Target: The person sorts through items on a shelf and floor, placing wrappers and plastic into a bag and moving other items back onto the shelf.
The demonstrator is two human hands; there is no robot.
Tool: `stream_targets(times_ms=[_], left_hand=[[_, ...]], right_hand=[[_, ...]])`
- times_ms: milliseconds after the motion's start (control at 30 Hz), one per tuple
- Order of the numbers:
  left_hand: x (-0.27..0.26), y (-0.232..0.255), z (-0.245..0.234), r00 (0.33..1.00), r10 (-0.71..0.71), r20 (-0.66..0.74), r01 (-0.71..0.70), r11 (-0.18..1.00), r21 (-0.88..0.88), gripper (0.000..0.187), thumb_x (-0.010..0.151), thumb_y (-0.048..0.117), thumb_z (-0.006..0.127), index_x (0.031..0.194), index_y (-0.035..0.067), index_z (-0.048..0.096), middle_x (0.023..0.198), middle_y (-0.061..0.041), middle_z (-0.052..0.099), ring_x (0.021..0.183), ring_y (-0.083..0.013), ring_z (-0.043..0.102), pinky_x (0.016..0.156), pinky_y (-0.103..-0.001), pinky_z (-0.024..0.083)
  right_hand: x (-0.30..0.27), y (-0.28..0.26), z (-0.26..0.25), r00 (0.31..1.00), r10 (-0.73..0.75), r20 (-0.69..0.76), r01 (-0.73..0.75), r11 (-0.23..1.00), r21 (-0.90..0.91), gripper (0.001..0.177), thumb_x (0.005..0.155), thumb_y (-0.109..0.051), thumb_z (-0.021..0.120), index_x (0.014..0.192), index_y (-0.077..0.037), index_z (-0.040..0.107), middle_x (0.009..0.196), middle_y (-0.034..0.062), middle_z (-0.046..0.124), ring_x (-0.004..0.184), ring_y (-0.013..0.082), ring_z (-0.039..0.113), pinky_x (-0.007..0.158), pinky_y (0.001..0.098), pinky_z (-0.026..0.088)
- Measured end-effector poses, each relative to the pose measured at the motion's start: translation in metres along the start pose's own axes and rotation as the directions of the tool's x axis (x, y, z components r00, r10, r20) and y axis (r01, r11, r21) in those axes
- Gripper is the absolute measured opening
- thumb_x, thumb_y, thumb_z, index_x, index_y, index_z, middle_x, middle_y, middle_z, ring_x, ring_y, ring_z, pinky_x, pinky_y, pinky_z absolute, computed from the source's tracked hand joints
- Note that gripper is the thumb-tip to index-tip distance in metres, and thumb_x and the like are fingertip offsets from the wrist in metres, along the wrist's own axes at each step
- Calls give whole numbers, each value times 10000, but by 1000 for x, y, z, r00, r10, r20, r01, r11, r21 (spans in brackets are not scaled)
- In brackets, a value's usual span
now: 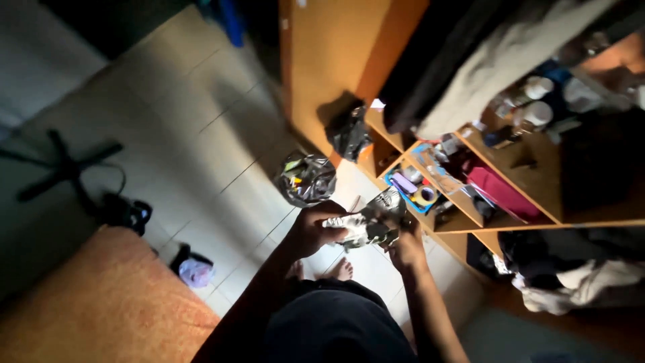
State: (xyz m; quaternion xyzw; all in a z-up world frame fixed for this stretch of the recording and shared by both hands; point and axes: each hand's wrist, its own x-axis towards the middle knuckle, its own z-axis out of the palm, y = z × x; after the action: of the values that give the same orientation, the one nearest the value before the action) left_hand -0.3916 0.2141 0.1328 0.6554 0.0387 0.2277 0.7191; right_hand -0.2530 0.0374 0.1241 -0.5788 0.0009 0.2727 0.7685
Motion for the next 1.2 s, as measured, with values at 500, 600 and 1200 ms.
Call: stream_targets(times_ms=[500, 600, 1200], left_hand=[[43, -73, 94, 986, -164, 12, 163, 968, -190, 308, 791, 21, 865, 1064, -35, 736, 1038, -148, 715, 977, -224, 640, 818, -360, 568], [60, -45, 102, 991, -102, 91, 120, 968, -220, 308, 801, 13, 834, 1097, 4, 748, 1181, -130, 697, 1168, -241, 606, 946, -356, 523], [76, 50, 32, 973, -59, 221, 11, 977, 212, 316, 827, 339, 880, 1055, 135, 799, 1114, -34, 691, 1072, -207, 679, 988, -361, 516]], right_hand=[[9, -27, -98, 942, -143, -303, 164, 985, 46, 326, 664, 171, 560, 983, 101, 565, 751, 180, 590, 492, 214, 517, 400, 296, 493], [-12, -72, -86, 916, -225, -333, 209, 974, -81, 126, 695, 17, 772, 768, 64, 679, 513, 184, 584, 382, 221, 537, 263, 293, 375], [-108, -49, 44, 700, -132, -702, 415, 875, 249, 334, 811, 17, 865, 787, -126, 564, 589, -17, 396, 381, 88, 461, 301, 161, 329]])
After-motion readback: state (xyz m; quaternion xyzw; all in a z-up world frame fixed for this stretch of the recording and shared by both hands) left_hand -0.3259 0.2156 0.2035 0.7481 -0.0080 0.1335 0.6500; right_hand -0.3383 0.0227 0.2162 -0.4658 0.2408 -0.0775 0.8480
